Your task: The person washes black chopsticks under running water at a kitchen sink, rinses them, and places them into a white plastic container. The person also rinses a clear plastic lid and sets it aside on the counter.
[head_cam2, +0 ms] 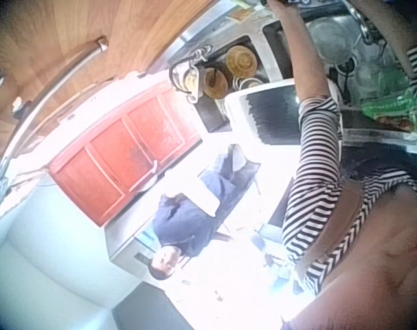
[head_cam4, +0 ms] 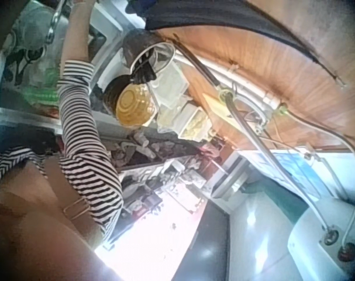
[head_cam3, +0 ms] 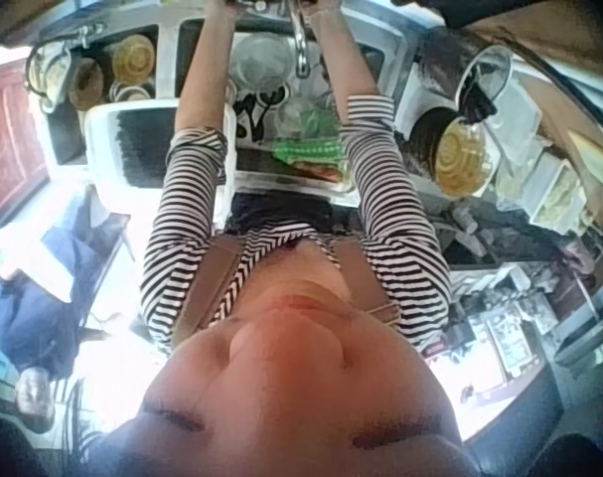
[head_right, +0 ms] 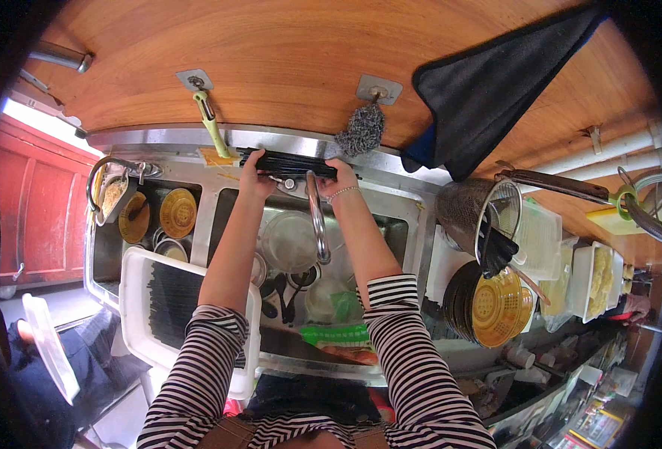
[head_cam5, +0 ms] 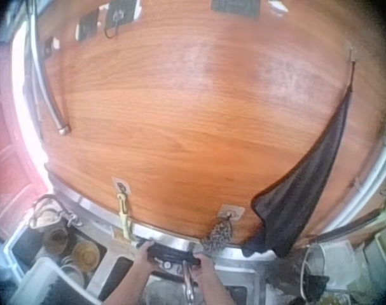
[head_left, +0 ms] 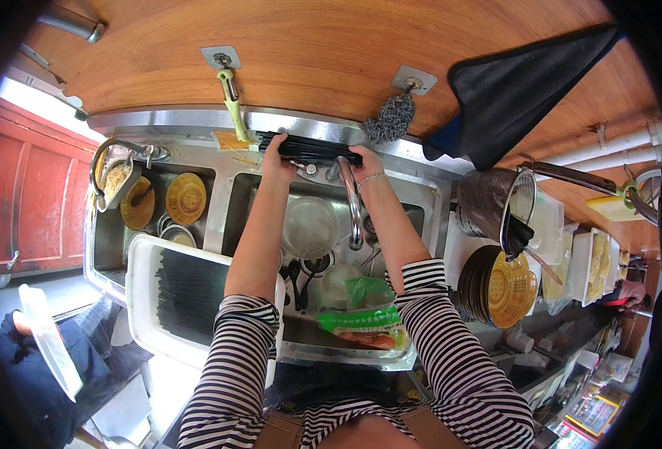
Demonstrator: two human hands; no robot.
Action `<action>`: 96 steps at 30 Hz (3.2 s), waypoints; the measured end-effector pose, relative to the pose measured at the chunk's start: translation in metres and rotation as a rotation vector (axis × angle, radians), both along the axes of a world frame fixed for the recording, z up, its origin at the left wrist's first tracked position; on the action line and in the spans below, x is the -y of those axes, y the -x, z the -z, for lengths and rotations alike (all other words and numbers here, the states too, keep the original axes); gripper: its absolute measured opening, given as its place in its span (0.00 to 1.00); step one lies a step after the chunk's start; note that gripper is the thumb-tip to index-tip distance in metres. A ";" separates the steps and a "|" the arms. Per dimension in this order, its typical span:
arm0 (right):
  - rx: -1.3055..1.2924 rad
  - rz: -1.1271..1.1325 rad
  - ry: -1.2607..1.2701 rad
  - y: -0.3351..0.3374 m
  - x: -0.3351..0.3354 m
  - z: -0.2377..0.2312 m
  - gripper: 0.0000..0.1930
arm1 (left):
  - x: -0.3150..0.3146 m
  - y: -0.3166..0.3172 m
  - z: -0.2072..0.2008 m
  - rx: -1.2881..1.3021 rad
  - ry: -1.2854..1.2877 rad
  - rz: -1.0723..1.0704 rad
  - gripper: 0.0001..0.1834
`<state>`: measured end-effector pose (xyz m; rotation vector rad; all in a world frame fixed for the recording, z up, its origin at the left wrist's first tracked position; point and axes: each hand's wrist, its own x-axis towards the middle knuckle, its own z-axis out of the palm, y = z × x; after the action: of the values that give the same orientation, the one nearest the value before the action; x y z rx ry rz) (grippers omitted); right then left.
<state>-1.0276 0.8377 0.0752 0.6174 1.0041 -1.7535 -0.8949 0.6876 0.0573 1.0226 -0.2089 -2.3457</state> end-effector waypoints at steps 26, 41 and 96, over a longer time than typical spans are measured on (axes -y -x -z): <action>-0.029 0.124 0.016 -0.024 0.011 -0.019 0.11 | -0.016 0.033 -0.042 0.342 0.001 -0.466 0.19; -0.086 0.060 0.145 -0.051 -0.046 -0.079 0.30 | -0.011 0.003 -0.155 0.080 0.421 -0.658 0.11; -0.032 0.013 0.242 -0.154 -0.103 -0.011 0.07 | -0.091 -0.043 -0.036 1.419 1.491 1.050 0.21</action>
<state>-0.8741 0.9404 0.0859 0.4434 0.7946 -1.8663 -0.8523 0.7790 0.0937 1.4686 -2.8483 -0.6918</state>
